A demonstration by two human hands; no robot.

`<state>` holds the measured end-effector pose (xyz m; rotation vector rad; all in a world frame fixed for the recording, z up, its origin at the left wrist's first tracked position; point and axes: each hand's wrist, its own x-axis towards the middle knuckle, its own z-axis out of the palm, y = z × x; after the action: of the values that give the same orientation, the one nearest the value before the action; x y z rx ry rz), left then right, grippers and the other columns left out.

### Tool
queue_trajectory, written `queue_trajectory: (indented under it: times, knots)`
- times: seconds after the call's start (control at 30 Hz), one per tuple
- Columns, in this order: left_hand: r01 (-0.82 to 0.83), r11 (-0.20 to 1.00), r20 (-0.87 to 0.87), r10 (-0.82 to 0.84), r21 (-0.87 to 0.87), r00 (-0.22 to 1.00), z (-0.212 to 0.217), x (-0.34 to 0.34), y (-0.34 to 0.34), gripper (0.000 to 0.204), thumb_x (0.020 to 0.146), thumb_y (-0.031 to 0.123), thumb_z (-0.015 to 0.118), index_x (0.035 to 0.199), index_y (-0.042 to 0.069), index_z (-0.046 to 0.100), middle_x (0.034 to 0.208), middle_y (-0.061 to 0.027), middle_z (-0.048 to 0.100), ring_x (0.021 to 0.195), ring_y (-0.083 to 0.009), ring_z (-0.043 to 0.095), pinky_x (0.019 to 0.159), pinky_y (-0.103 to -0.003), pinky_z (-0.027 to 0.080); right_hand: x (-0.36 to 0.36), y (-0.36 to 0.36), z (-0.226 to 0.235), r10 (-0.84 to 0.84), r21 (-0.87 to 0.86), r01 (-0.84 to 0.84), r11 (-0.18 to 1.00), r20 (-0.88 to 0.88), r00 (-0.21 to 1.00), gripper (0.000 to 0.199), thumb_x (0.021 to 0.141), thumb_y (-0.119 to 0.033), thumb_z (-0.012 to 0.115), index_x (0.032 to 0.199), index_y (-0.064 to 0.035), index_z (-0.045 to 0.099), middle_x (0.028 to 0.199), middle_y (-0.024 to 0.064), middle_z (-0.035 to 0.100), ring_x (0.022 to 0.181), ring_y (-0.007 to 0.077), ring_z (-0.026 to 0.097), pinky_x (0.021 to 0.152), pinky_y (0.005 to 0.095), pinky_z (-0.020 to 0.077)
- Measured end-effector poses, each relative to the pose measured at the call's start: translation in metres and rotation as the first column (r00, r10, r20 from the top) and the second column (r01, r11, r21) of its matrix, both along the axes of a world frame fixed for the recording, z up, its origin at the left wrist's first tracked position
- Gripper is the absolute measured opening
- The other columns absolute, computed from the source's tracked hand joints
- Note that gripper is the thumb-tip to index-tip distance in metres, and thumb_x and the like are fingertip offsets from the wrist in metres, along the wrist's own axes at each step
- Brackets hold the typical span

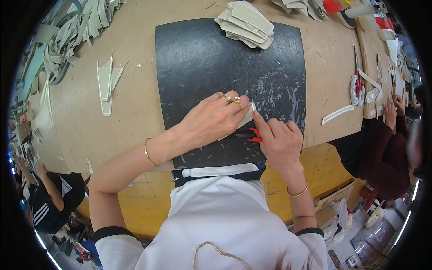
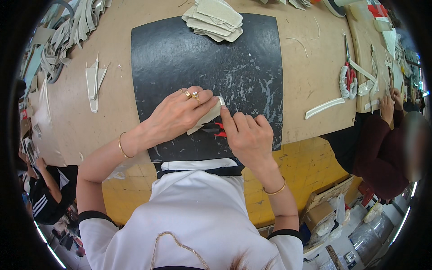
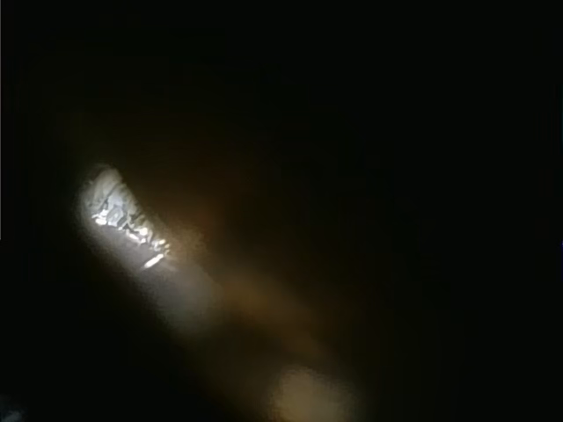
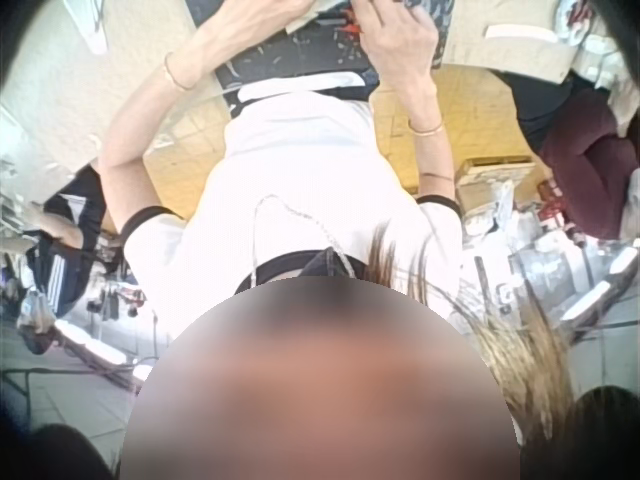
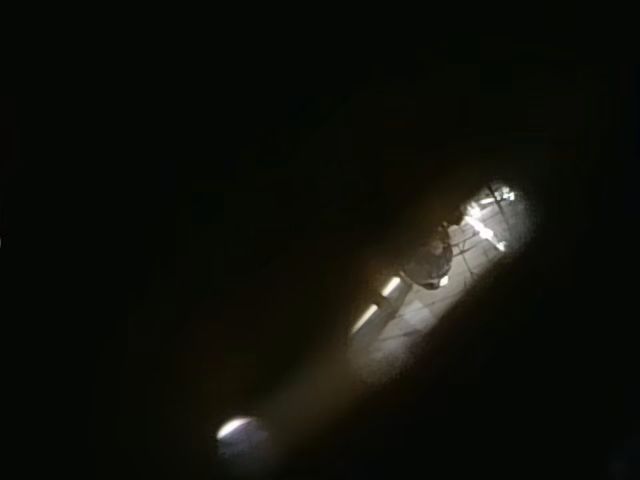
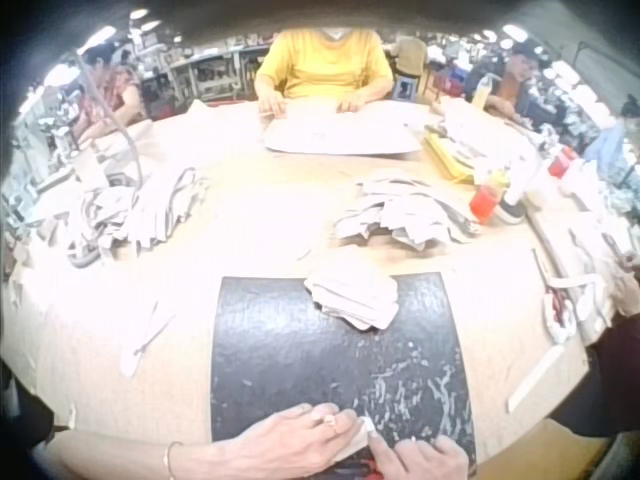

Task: The person uses red-handled scissors to trim the edges of small beige fabric pieces on a black cutting mat. They repeatedly pick up pieces, trim them, and place them back on the table. Other workers are visible in the background performing similar tasks.

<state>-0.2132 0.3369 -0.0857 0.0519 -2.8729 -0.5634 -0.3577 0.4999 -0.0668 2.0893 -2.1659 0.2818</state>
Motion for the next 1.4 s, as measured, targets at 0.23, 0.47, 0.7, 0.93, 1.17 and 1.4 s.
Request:
queue_trajectory:
  times: [0.23, 0.47, 0.7, 0.93, 1.17, 1.4]
  knots:
    - [-0.002, 1.0, 0.023, 0.002, 0.004, 1.0, 0.001, 0.0, -0.001, 0.042, 0.078, 0.007, 0.066, 0.119, 0.001, 0.059, 0.112, -0.007, 0.053, 0.105, -0.0228, 0.06, 0.089, -0.033, 0.054, 0.002, -0.002, 0.007, -0.002, 0.056, 0.003, 0.998, -0.01, 1.0, 0.044, 0.071, -0.004, 0.068, 0.114, -0.0095, 0.07, 0.068, -0.0018, 0.043, 0.057, 0.0115, 0.048, 0.056, 0.0294, 0.0322]
    - [0.006, 0.999, 0.007, -0.006, 0.043, 1.0, -0.001, -0.001, -0.002, 0.042, 0.078, 0.008, 0.066, 0.119, 0.002, 0.06, 0.113, -0.007, 0.055, 0.106, -0.0226, 0.06, 0.091, -0.033, 0.053, 0.001, -0.006, 0.01, 0.016, 0.071, -0.016, 0.997, -0.001, 1.0, 0.032, 0.078, -0.007, 0.064, 0.109, -0.0061, 0.071, 0.067, -0.0016, 0.041, 0.056, 0.0113, 0.046, 0.056, 0.0286, 0.0326]
    - [0.027, 0.998, 0.059, -0.031, 0.064, 0.998, 0.003, -0.004, -0.005, 0.036, 0.082, 0.012, 0.065, 0.118, 0.006, 0.065, 0.11, -0.0087, 0.058, 0.103, -0.0229, 0.06, 0.082, -0.032, 0.053, 0.006, -0.006, 0.02, -0.004, 0.237, -0.01, 0.971, 0.06, 0.998, 0.048, 0.071, -0.006, 0.07, 0.12, -0.0038, 0.067, 0.07, -0.0003, 0.048, 0.058, 0.0131, 0.053, 0.058, 0.0297, 0.0364]
    - [-0.013, 0.998, 0.141, 0.005, 0.054, 0.99, 0.017, -0.001, -0.017, 0.041, 0.082, 0.017, 0.069, 0.122, 0.021, 0.069, 0.106, -0.0079, 0.056, 0.1, -0.025, 0.058, 0.083, -0.037, 0.047, 0.007, -0.009, 0.037, -0.108, 0.537, 0.004, 0.844, 0.162, 0.981, 0.061, 0.073, -0.014, 0.073, 0.13, 0.0014, 0.061, 0.067, 0.0075, 0.06, 0.057, 0.0234, 0.061, 0.057, 0.0346, 0.0485]
    - [0.048, 0.986, 0.101, -0.065, 0.162, 0.993, 0.02, -0.001, -0.029, 0.036, 0.087, 0.026, 0.069, 0.123, 0.019, 0.069, 0.104, -0.0088, 0.054, 0.096, -0.0269, 0.054, 0.085, -0.039, 0.045, -0.003, -0.004, 0.041, -0.235, 0.452, 0.019, 0.892, 0.426, 0.874, 0.061, 0.077, -0.01, 0.071, 0.135, -0.0012, 0.057, 0.072, 0.0177, 0.065, 0.063, 0.0311, 0.065, 0.059, 0.0378, 0.0491]
    - [-0.43, 0.897, 0.019, 0.434, -0.099, 0.901, 0.018, 0.033, 0.023, 0.047, 0.082, 0.039, 0.074, 0.118, 0.011, 0.067, 0.101, -0.0069, 0.055, 0.096, -0.0248, 0.053, 0.082, -0.038, 0.04, -0.013, 0.015, 0.052, -0.479, 0.465, 0.195, 0.864, 0.637, 0.604, 0.03, 0.09, -0.016, 0.072, 0.114, 0.0013, 0.068, 0.06, 0.0084, 0.045, 0.057, 0.0115, 0.04, 0.055, 0.0297, 0.0399]
